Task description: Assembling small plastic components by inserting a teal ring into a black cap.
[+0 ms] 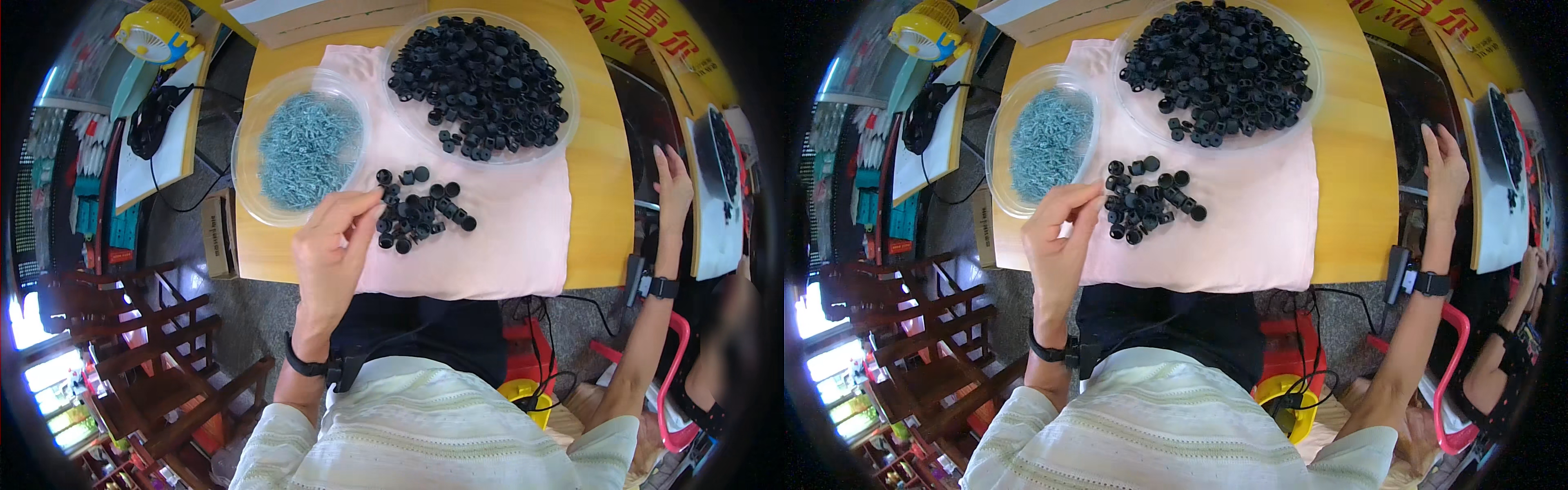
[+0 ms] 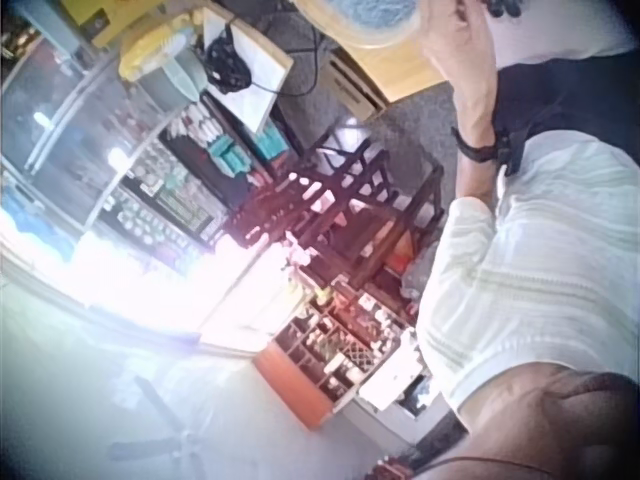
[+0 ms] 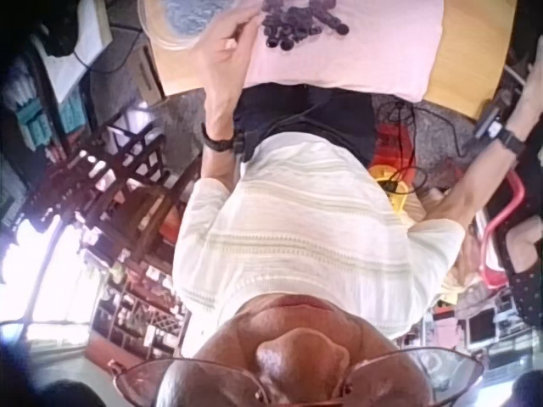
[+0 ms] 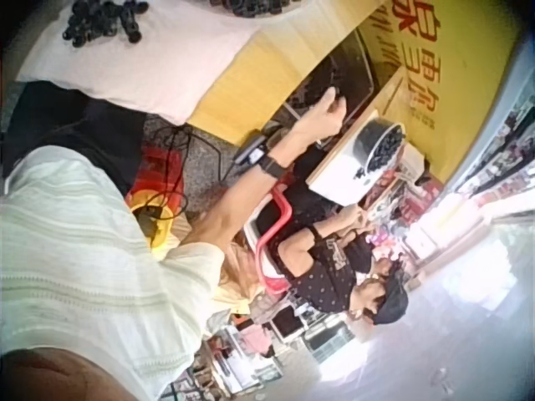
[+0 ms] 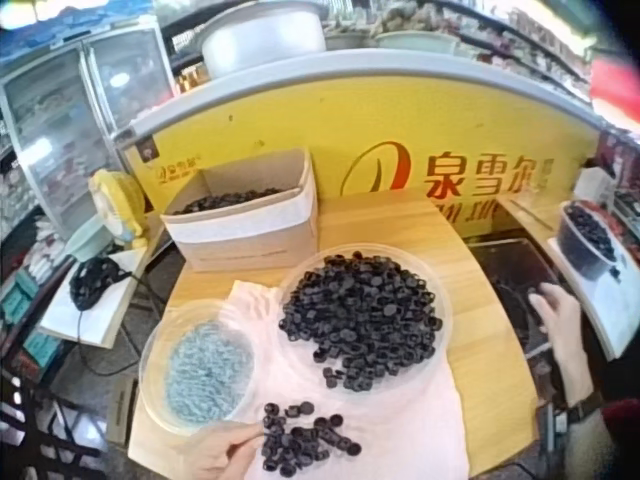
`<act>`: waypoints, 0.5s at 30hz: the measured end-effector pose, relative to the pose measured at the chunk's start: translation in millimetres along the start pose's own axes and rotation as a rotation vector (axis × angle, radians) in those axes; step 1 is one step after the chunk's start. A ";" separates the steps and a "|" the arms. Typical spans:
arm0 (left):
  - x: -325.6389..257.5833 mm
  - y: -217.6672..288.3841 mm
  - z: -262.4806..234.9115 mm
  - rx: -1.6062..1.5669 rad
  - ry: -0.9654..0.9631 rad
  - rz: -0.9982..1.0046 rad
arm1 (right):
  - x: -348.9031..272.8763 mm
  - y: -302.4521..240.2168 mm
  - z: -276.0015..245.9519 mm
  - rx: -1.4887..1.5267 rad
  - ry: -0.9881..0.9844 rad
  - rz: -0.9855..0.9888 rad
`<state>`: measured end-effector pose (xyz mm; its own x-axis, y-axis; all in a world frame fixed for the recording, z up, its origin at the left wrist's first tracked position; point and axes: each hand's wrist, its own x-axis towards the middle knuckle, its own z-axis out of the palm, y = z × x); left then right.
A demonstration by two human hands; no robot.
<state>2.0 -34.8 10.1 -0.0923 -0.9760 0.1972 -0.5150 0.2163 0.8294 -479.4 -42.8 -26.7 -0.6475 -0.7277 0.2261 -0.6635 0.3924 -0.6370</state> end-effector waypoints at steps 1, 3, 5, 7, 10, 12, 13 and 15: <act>4.6 4.5 4.9 0.097 -0.010 0.051 | 7.1 6.8 1.9 -0.105 -0.008 0.000; 14.3 8.3 9.2 0.207 -0.008 0.086 | -8.2 -19.8 9.4 0.037 -0.004 -0.006; 25.0 8.7 10.9 0.381 -0.088 0.281 | -36.2 -55.2 8.9 0.187 0.003 -0.018; 33.7 10.2 16.4 0.381 -0.115 0.279 | -63.2 -76.7 2.6 0.229 -0.026 -0.017; 39.0 11.8 16.9 0.428 -0.191 0.274 | -101.5 -101.7 1.0 0.304 -0.071 -0.065; 41.3 12.9 15.4 0.468 -0.238 0.278 | -122.1 -106.5 1.3 0.400 -0.167 -0.110; 41.6 12.2 14.5 0.488 -0.267 0.293 | -132.1 -113.5 -0.3 0.399 -0.159 -0.111; 42.3 12.6 15.0 0.505 -0.294 0.319 | -149.8 -128.7 -1.9 0.384 -0.214 -0.089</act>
<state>-21.1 -73.7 21.0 -0.4983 -0.8475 0.1827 -0.7533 0.5276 0.3926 -297.7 16.7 22.8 -0.4755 -0.8650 0.1604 -0.4998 0.1155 -0.8584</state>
